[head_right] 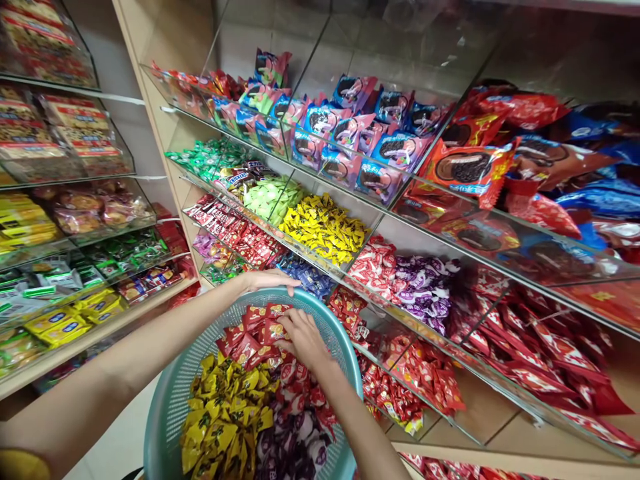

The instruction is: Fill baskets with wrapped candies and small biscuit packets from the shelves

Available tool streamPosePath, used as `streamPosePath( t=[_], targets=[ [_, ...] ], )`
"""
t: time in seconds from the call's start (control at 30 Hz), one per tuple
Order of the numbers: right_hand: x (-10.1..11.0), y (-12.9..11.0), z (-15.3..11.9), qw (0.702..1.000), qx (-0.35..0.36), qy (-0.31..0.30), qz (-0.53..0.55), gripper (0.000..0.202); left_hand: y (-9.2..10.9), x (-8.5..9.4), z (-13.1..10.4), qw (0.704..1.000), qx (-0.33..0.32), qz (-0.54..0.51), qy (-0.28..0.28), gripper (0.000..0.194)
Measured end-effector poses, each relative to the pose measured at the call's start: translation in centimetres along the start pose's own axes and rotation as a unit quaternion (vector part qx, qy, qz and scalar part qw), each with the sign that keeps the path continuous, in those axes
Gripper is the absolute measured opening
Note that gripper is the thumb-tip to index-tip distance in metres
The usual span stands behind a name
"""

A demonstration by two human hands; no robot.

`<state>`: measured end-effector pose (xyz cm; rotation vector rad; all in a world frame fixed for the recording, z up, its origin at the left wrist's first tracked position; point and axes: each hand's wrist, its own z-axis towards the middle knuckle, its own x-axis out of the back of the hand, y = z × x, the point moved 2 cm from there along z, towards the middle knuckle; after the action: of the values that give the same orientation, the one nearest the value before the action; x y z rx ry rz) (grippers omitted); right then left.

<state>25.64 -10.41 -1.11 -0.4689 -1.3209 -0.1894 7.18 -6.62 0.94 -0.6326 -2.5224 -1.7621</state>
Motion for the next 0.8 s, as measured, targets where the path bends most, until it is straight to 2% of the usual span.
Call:
streamPosePath(
  t=[0.2,0.27,0.37,0.47,0.53,0.6,0.73,0.8],
  targets=[
    [-2.0,-1.6,1.5,0.998,-0.004,0.015,-0.065,0.054,-0.4,0.1,0.4,1.000,-0.004,-0.012,-0.009,0.050],
    [-1.8,-1.7,1.5,0.998,-0.006,0.025,-0.062,0.058,-0.4,0.1,0.4,1.000,-0.005,-0.012,-0.008,0.050],
    [-0.1,-1.2,1.0,0.998,-0.001,0.048,-0.047,0.054,-0.4,0.0,0.3,1.000,-0.001,-0.024,-0.010,0.049],
    [2.5,1.6,-0.4,0.993,-0.044,0.108,-0.031,0.044,-0.4,0.1,0.2,0.999,0.010,-0.037,-0.018,0.049],
    [3.9,4.4,-1.8,0.981,-0.104,0.159,-0.023,0.036,-0.5,0.2,0.4,0.999,0.015,-0.036,-0.023,0.050],
    [4.5,7.2,-3.1,0.972,-0.156,0.175,-0.028,0.028,-0.6,0.4,0.6,0.999,0.018,-0.029,-0.023,0.051],
    [3.2,10.6,-4.7,0.971,-0.213,0.102,-0.036,0.029,-0.5,0.5,0.7,0.999,0.014,-0.037,-0.017,0.051],
    [2.1,11.8,-5.0,0.952,-0.297,0.071,0.000,0.027,-0.3,0.4,0.5,0.999,0.019,-0.041,-0.018,0.050]
  ],
)
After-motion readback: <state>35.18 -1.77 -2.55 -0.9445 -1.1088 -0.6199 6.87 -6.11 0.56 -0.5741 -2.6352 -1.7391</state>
